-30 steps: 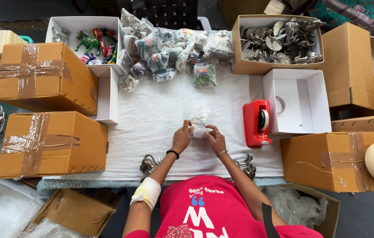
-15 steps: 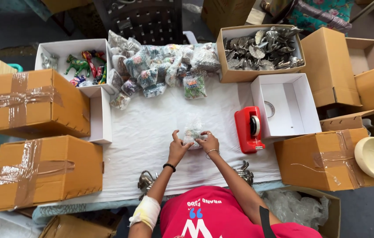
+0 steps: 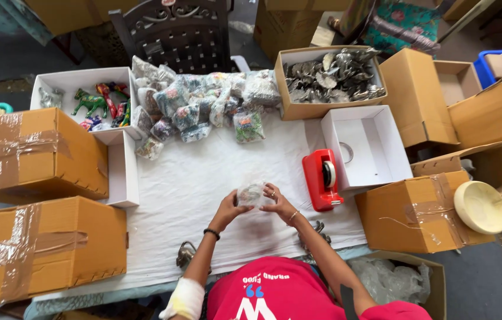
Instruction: The person wraps small decorative figurines, including a green horse and a blue elephant, in bubble wrap. They use a red tape dispenser to secure the bubble wrap around each item and place the wrapped packages into a white box.
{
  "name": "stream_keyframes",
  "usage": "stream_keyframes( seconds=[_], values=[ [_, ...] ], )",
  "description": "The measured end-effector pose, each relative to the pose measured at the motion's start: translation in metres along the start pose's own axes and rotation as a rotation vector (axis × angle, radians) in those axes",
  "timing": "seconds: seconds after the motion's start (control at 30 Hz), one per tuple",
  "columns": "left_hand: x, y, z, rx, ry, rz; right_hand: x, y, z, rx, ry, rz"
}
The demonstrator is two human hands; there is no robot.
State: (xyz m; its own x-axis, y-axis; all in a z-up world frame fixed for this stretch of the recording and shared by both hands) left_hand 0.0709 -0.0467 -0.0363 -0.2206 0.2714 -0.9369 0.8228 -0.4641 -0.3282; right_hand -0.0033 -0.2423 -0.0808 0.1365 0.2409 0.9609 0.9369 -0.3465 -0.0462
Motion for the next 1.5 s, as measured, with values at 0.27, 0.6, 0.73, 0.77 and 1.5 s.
stream_keyframes(
  seconds=[0.27,0.6,0.73,0.77,1.5],
  values=[
    [-0.007,-0.031,0.020,0.272,0.003,-0.023,0.092,-0.024,0.011,0.311,0.613,0.403],
    [0.036,-0.028,0.033,0.175,-0.337,-0.123,0.110,-0.036,0.009,0.172,0.143,-0.269],
    [0.035,-0.027,0.040,0.127,-0.471,-0.120,0.113,-0.043,0.004,0.057,-0.185,-0.606],
    [0.042,-0.028,0.043,0.135,-0.555,-0.137,0.110,-0.049,0.002,0.028,-0.260,-0.650],
    [-0.007,-0.022,0.043,0.191,-0.564,-0.233,-0.077,-0.068,-0.239,-0.882,-0.722,0.012]
  ],
)
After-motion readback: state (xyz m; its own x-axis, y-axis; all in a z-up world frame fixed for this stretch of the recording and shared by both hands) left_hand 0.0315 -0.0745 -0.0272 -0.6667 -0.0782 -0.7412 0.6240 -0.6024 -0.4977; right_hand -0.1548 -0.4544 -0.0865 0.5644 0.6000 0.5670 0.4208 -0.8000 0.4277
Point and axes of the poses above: each hand's wrist, its own y-axis towards the middle knuckle, its own z-axis out of the palm, x = y × z, the point moved 6 cm from there along y, towards the middle knuckle, and after that the axes turned 13 degrees about -x, right-handed, at the moved point
